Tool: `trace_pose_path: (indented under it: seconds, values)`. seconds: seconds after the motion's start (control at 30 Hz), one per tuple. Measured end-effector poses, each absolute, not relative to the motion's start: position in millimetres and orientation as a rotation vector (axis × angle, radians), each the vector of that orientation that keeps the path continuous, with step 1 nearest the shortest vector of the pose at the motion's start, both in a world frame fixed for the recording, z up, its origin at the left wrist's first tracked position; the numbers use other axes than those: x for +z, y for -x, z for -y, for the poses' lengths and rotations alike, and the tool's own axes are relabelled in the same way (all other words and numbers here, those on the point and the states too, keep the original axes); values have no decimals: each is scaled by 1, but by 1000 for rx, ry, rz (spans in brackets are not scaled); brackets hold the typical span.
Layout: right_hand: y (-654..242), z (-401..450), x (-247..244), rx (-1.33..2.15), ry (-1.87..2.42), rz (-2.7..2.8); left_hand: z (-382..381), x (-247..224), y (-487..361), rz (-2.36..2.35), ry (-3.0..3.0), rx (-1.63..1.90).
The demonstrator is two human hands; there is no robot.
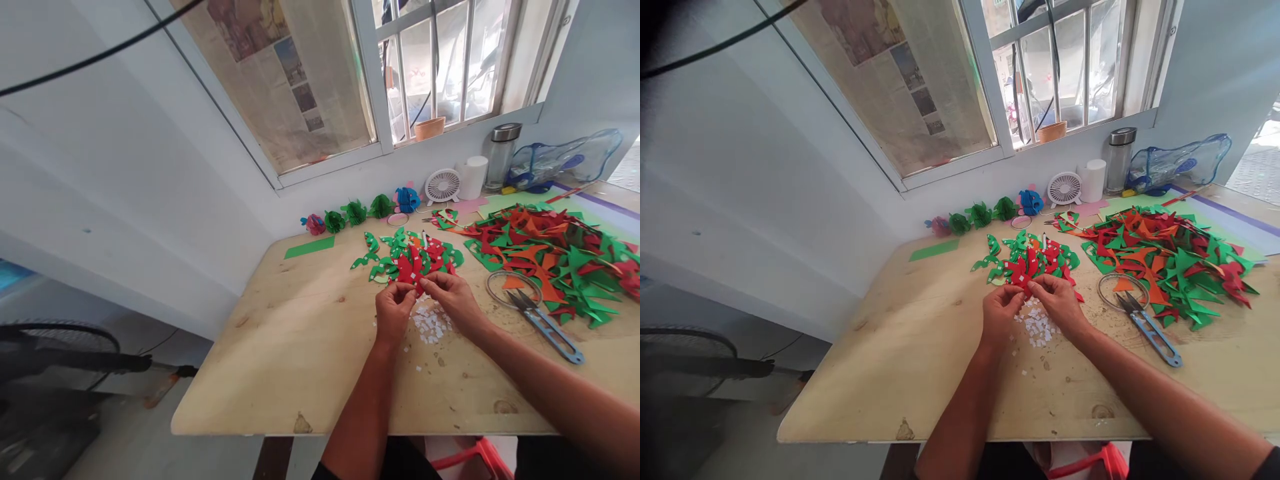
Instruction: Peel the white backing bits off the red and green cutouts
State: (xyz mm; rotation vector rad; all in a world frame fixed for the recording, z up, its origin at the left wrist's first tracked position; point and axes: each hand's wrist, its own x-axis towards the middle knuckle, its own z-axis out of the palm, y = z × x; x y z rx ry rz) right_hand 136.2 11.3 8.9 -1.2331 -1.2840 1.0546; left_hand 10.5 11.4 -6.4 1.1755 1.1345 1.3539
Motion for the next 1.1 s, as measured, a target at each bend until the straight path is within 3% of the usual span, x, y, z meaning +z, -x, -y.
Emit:
trace_pose_path:
  seconds: [0.3,0.77,1.1]
  values:
    - [-133,-9,8,1141,1194,1304,-15,-5,-8,-1039,-790,1371]
    - [-135,-13,-7,1190,1161,1421,-15,-1,-7,-927,-646,1395]
    - [-138,-14,-13,694,1224,1800,-19,-9,-9,-1058,-625,1487]
